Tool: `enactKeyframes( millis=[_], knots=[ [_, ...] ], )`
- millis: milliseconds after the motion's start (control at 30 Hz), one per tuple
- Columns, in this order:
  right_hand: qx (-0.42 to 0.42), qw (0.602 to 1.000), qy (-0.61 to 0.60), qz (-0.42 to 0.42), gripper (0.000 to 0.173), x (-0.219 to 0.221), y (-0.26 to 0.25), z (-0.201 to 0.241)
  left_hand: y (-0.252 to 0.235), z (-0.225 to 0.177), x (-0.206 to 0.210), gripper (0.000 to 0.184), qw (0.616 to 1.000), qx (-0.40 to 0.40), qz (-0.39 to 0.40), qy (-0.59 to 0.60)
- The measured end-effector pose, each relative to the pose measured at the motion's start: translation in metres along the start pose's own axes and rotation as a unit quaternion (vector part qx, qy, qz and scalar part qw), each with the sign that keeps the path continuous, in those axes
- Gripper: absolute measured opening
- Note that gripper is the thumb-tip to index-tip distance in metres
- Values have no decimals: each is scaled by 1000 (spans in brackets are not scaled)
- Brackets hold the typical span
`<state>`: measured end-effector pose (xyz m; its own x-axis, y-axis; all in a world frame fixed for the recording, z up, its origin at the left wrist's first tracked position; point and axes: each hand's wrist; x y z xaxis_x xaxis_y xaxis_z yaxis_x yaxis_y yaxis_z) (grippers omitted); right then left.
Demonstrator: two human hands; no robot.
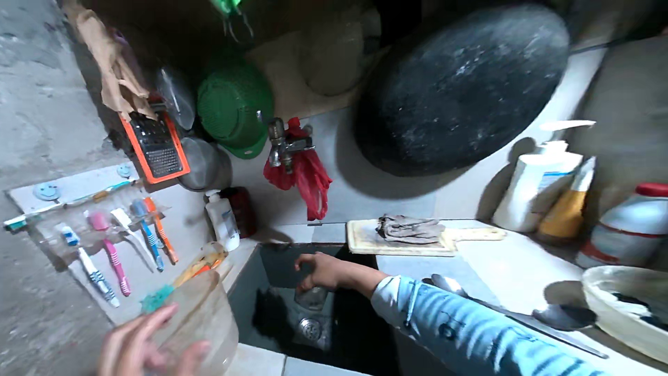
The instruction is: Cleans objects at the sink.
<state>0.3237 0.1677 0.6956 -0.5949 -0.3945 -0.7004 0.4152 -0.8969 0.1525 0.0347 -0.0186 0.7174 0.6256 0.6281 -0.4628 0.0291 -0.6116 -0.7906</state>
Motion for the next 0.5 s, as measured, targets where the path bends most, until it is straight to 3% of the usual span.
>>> enactKeyframes(
  millis=[67,167,267,367,433,500],
  knots=[
    [-11,999,-53,-1,52,0,11,3,-6,-26,50,81,988,-65,133,41],
    [-19,992,-126,-3,50,-1,31,7,-14,-28,143,113,935,-140,321,58],
    [-15,974,-224,4,51,-7,53,2,-16,-30,195,113,937,-104,309,129],
    [-59,961,-269,20,61,-34,90,-14,-20,-32,199,106,933,-90,316,150],
    [-75,981,-179,-26,62,-68,136,-22,-30,-28,194,104,914,-89,382,107],
    [-44,990,23,-134,49,-106,189,-43,-39,-19,194,104,901,-56,426,64]
  ],
)
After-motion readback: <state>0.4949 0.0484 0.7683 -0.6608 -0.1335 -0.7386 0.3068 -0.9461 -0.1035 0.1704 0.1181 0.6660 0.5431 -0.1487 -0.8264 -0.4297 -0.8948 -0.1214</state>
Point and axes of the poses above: each hand's wrist, its own y-axis away from the middle knuckle, its own x-axis out of the palm, z = x × y, and after that the axes turned 4 degrees about -x, right-handed
